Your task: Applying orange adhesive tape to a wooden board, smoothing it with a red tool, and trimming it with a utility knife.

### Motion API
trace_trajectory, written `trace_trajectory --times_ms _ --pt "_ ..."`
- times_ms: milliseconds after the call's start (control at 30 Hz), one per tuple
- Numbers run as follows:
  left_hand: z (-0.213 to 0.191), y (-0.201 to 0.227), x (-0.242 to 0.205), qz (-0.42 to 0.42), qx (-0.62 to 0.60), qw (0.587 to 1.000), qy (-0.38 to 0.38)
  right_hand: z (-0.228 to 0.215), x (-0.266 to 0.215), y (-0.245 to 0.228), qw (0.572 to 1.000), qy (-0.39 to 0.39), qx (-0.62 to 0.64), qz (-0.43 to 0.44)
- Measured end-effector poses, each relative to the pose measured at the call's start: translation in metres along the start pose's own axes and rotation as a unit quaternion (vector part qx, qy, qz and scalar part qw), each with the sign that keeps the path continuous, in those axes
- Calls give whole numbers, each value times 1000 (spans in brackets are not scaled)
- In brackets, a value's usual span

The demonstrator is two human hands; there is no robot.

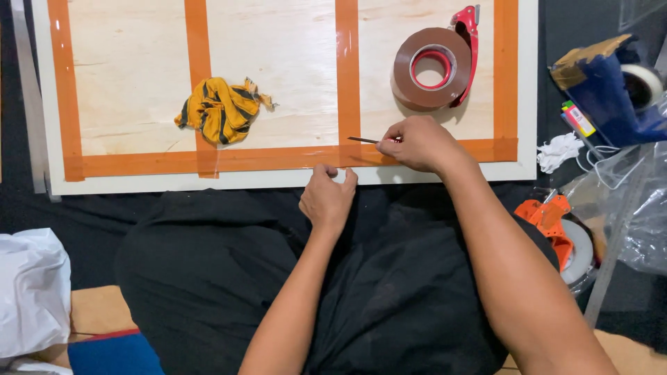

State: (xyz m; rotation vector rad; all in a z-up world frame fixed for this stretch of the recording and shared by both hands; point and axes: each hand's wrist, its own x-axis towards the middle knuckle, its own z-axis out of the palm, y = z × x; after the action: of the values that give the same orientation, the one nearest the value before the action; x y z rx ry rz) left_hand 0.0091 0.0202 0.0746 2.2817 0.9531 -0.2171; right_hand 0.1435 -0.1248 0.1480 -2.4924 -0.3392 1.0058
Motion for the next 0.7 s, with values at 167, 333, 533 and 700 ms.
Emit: trace_trajectory --times_ms 167,333,533,700 --pt "-6 2 19 -127 34 983 -127 3 4 5 1000 -8 -7 -7" --pt "-9 4 29 -161 2 978 -130 -2 1 -3 1000 -6 -6 -1" --pt "-46 33 21 -137 9 969 -204 -1 -1 -6 1000 -11 -4 8" --pt "-41 32 28 -123 -12 972 -202 -5 -3 -7 1000 -1 -9 1"
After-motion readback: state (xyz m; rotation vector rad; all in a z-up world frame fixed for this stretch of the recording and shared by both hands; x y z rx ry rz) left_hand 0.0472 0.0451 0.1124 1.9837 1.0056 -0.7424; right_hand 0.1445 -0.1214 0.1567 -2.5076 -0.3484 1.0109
